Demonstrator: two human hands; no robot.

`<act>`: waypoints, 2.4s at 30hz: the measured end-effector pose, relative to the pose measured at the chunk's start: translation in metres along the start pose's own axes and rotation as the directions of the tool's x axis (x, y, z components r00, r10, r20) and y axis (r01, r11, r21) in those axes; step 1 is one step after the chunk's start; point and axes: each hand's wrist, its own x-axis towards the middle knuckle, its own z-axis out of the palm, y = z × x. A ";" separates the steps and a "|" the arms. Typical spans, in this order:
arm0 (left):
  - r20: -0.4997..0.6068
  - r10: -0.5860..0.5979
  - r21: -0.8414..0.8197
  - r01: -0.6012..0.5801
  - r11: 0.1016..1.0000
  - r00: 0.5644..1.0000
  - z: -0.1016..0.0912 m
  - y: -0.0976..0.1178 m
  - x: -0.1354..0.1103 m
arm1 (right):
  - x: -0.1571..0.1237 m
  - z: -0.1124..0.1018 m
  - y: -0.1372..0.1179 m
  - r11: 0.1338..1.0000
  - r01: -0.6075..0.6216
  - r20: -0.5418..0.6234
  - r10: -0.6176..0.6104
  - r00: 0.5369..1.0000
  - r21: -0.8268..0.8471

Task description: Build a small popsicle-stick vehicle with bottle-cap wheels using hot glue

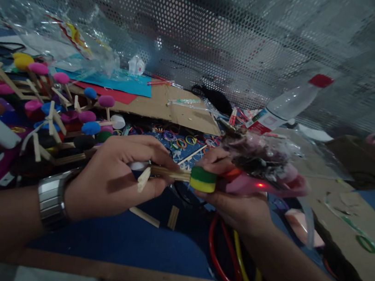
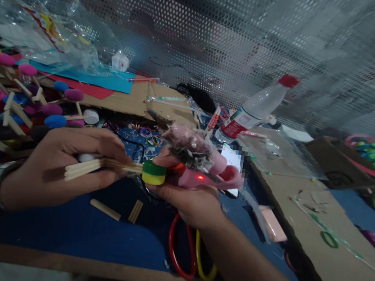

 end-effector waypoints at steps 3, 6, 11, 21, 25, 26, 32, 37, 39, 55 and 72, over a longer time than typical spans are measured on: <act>0.007 -0.025 0.019 0.025 1.000 1.000 0.000 0.000 0.000 | 0.000 0.000 0.000 1.000 -0.001 0.019 0.001 1.000 0.002; 0.011 -0.019 0.023 0.019 1.000 1.000 0.000 0.001 0.000 | 0.001 0.002 -0.001 0.999 0.019 0.015 -0.020 1.000 0.036; 0.016 -0.037 0.018 0.036 0.999 0.999 0.000 0.001 0.000 | 0.001 0.001 0.000 1.000 0.027 0.029 -0.027 0.999 0.012; 0.003 -0.066 0.033 0.066 0.997 0.998 0.001 0.002 -0.001 | 0.006 0.003 -0.004 1.000 -0.014 0.016 0.013 1.000 0.018; 0.004 -0.073 0.035 0.073 0.997 0.997 0.001 0.001 -0.001 | 0.005 0.003 -0.003 0.999 -0.028 0.045 0.026 0.999 0.037; 0.005 -0.075 0.038 0.075 0.996 0.997 0.001 0.002 -0.001 | 0.005 0.003 -0.003 0.998 -0.035 0.057 0.032 0.998 0.053; 0.007 -0.075 0.031 0.075 0.997 0.997 0.001 0.001 -0.001 | 0.004 -0.001 -0.001 0.997 -0.025 0.066 0.020 0.998 0.076; 0.004 -0.050 0.002 0.050 0.999 0.999 0.001 -0.001 -0.001 | 0.004 -0.002 0.000 0.999 -0.033 0.079 0.031 0.996 0.032; 0.006 -0.053 0.008 0.053 0.999 0.999 0.001 -0.001 -0.001 | 0.005 -0.001 0.000 0.999 -0.033 0.068 0.032 0.997 0.018; 0.000 -0.096 0.027 0.096 0.995 0.995 0.001 0.001 -0.001 | 0.005 0.003 -0.002 0.997 -0.032 0.012 0.031 0.999 0.074; -0.037 -0.255 0.029 0.256 0.966 0.966 0.004 0.005 0.004 | 0.002 0.001 0.004 0.974 -0.188 -0.080 0.198 0.977 0.124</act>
